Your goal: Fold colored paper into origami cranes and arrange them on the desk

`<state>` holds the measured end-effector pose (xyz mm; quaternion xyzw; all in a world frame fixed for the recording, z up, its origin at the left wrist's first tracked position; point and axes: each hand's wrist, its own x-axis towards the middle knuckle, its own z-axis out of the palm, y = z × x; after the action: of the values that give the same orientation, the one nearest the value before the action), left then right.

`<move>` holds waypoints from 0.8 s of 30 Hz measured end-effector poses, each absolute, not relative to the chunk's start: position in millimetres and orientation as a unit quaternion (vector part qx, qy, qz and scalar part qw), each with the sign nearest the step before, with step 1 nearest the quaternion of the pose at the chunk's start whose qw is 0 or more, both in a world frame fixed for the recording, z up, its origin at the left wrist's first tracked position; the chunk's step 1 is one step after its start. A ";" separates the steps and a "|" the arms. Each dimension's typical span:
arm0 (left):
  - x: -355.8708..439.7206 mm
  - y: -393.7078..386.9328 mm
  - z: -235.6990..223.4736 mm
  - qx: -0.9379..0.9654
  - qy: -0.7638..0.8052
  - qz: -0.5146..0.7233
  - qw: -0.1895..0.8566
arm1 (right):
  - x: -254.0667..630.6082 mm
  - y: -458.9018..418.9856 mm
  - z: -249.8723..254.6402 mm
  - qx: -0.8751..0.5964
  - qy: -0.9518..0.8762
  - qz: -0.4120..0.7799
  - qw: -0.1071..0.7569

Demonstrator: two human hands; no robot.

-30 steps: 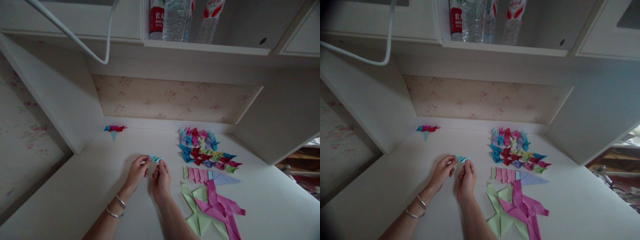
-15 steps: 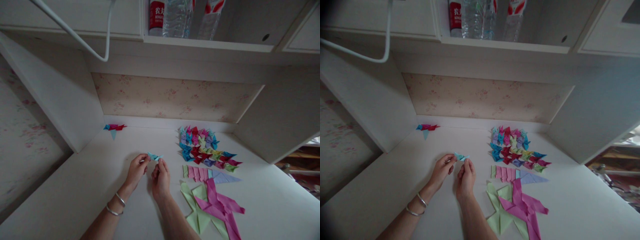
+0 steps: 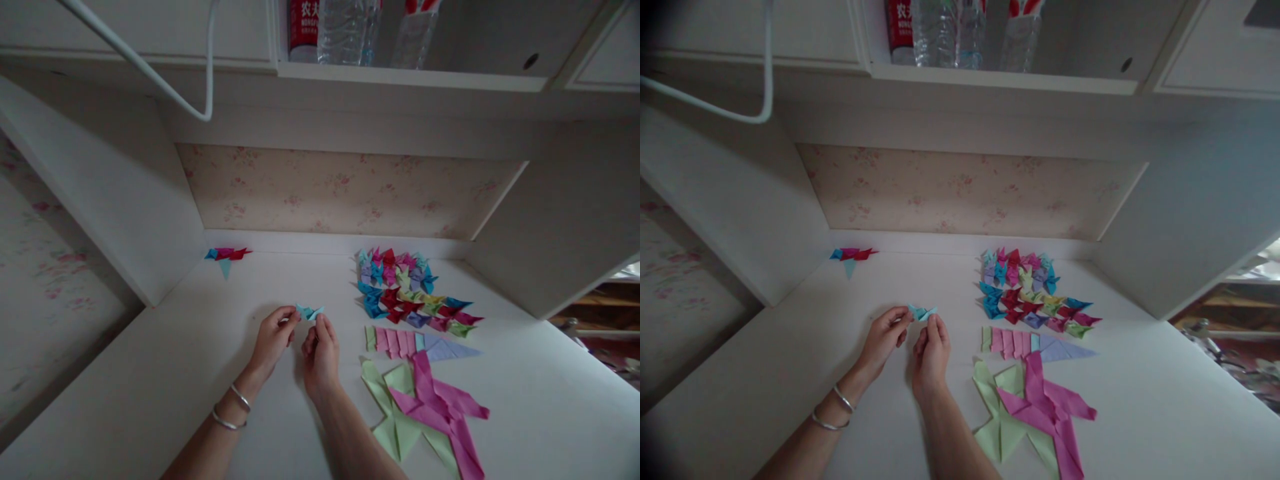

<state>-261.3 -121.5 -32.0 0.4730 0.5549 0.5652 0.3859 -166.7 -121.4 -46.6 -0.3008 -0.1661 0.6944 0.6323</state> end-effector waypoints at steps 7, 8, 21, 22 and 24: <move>-258.6 -122.4 -30.7 0.463 0.557 0.567 0.393 | -167.4 -119.3 -47.6 -0.299 -0.166 0.695 0.632; -258.7 -122.2 -30.5 0.463 0.559 0.565 0.391 | -167.5 -119.2 -47.8 -0.299 -0.166 0.695 0.632; -256.4 -123.1 -29.6 0.469 0.570 0.549 0.392 | -167.7 -119.8 -47.4 -0.300 -0.169 0.696 0.630; -256.1 -123.1 -29.3 0.468 0.572 0.547 0.393 | -167.7 -119.7 -46.9 -0.300 -0.171 0.696 0.630; -256.0 -122.7 -29.5 0.465 0.578 0.541 0.396 | -168.0 -119.5 -45.9 -0.296 -0.170 0.696 0.632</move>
<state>-256.0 -122.7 -29.5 0.4648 0.5784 0.5409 0.3961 -168.0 -119.5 -45.9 -0.2963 -0.1698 0.6955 0.6321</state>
